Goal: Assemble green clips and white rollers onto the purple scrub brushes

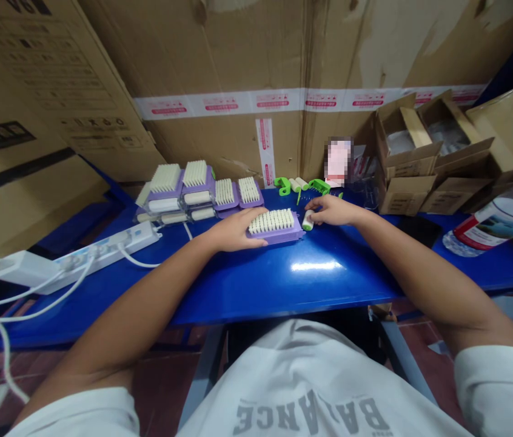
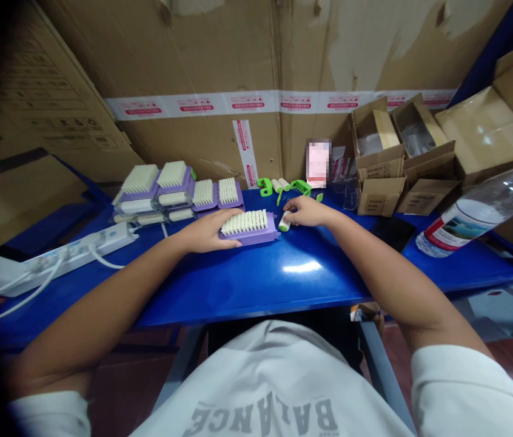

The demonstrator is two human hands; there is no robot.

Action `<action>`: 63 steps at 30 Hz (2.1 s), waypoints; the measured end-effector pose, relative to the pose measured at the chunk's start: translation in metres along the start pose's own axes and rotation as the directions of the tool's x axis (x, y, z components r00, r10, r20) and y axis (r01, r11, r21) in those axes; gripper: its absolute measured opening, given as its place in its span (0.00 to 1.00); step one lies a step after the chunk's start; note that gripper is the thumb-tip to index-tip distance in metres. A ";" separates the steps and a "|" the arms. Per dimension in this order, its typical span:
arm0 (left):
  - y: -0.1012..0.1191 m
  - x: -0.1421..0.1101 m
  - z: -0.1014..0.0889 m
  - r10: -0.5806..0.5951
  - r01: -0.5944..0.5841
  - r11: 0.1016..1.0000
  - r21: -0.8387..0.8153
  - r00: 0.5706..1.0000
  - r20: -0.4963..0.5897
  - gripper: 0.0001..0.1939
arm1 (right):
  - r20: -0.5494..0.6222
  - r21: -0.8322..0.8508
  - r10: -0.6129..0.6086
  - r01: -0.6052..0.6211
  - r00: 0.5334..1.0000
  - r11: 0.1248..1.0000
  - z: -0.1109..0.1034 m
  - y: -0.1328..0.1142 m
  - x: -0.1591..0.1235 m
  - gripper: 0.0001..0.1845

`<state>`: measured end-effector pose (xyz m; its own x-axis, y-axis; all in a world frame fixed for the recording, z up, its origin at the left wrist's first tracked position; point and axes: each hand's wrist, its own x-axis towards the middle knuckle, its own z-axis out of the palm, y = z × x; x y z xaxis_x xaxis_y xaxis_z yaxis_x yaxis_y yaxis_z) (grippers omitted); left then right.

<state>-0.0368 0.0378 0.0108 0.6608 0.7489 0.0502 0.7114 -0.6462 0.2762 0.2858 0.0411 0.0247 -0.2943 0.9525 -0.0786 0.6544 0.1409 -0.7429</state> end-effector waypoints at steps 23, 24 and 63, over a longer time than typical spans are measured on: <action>-0.001 0.000 0.002 0.006 -0.006 1.000 0.031 1.000 0.001 0.51 | 0.179 -0.090 -0.126 0.144 0.976 0.986 -0.003 0.005 0.003 0.15; -0.001 0.000 0.002 0.009 -0.009 0.999 0.034 1.000 0.000 0.50 | 0.181 -0.093 -0.125 0.143 0.976 0.985 -0.003 0.004 0.002 0.16; -0.001 0.000 0.002 0.022 -0.022 1.000 0.003 1.000 -0.001 0.51 | 0.244 -0.161 -0.213 0.256 0.946 0.953 0.000 0.006 -0.002 0.39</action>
<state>-0.0373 0.0383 0.0081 0.6763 0.7344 0.0569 0.6972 -0.6632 0.2723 0.2909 0.0397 0.0202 -0.5880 0.8050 -0.0787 0.6606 0.4218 -0.6211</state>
